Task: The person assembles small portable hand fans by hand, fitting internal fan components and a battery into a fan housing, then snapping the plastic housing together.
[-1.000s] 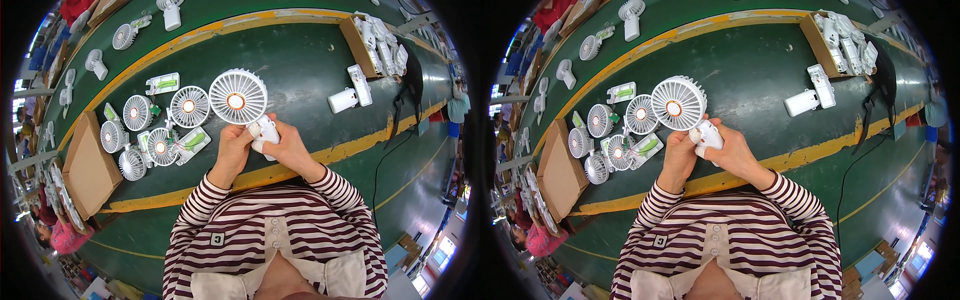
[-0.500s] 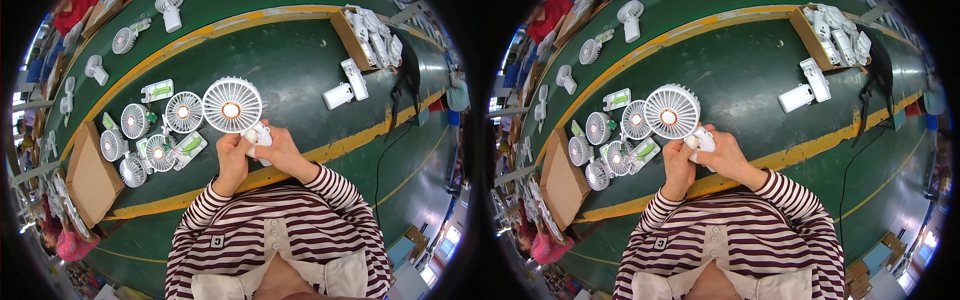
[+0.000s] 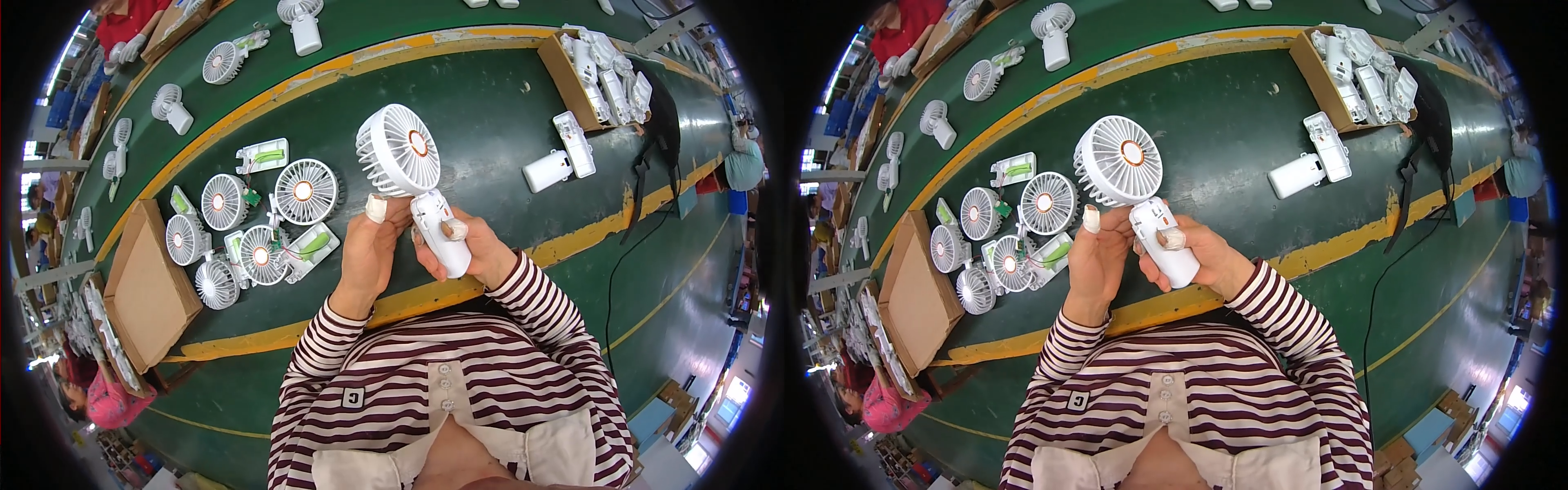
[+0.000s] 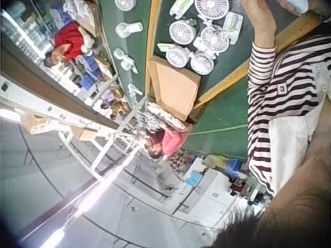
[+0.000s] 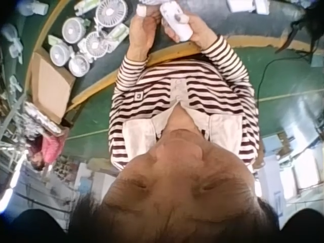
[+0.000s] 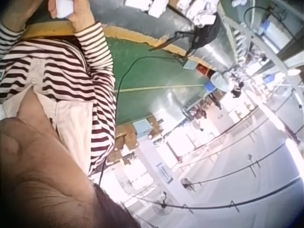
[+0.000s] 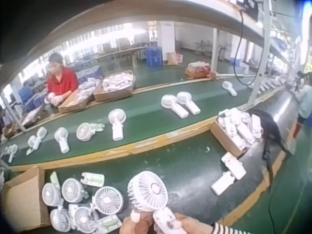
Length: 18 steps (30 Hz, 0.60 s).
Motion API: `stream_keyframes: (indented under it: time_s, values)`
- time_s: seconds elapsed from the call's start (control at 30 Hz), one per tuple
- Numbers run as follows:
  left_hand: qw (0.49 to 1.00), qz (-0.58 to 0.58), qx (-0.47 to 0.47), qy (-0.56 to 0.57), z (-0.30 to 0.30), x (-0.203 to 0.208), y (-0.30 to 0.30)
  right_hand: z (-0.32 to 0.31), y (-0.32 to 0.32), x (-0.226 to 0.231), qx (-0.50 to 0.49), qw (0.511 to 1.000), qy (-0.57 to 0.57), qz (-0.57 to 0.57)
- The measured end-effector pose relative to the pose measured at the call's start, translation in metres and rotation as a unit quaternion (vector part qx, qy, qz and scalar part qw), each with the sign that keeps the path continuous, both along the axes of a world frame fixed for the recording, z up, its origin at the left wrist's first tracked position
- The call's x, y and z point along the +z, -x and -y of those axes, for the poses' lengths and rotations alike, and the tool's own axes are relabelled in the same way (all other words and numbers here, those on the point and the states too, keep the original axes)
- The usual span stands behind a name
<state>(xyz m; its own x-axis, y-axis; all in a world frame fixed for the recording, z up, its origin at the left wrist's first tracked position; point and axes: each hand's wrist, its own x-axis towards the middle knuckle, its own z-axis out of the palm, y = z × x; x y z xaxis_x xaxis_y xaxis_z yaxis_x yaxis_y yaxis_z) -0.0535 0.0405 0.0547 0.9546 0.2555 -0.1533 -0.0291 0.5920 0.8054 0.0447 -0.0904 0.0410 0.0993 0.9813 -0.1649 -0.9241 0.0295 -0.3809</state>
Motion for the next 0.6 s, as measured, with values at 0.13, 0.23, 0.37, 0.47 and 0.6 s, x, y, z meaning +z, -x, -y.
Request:
stream_keyframes:
  time_s: [0.13,0.23,0.37,0.47,0.6]
  values:
    - [1.0,0.001,0.006,-0.005,0.001,0.0,0.0,0.0,0.0,0.002,-0.002,1.0,0.008,0.003]
    - [1.0,-0.009,0.016,-0.018,0.001,0.001,0.0,-0.001,0.001,0.004,-0.028,0.997,0.056,0.034]
    - [0.999,-0.007,0.019,0.036,0.001,0.005,-0.001,0.001,-0.002,-0.003,-0.004,1.0,0.021,0.004]
    - [0.998,-0.014,0.048,0.03,0.003,0.007,-0.002,0.0,-0.001,-0.005,0.028,0.998,-0.022,-0.044]
    - [0.996,-0.082,0.024,0.013,0.006,0.013,-0.006,-0.004,0.002,0.014,-0.009,0.987,0.117,0.11]
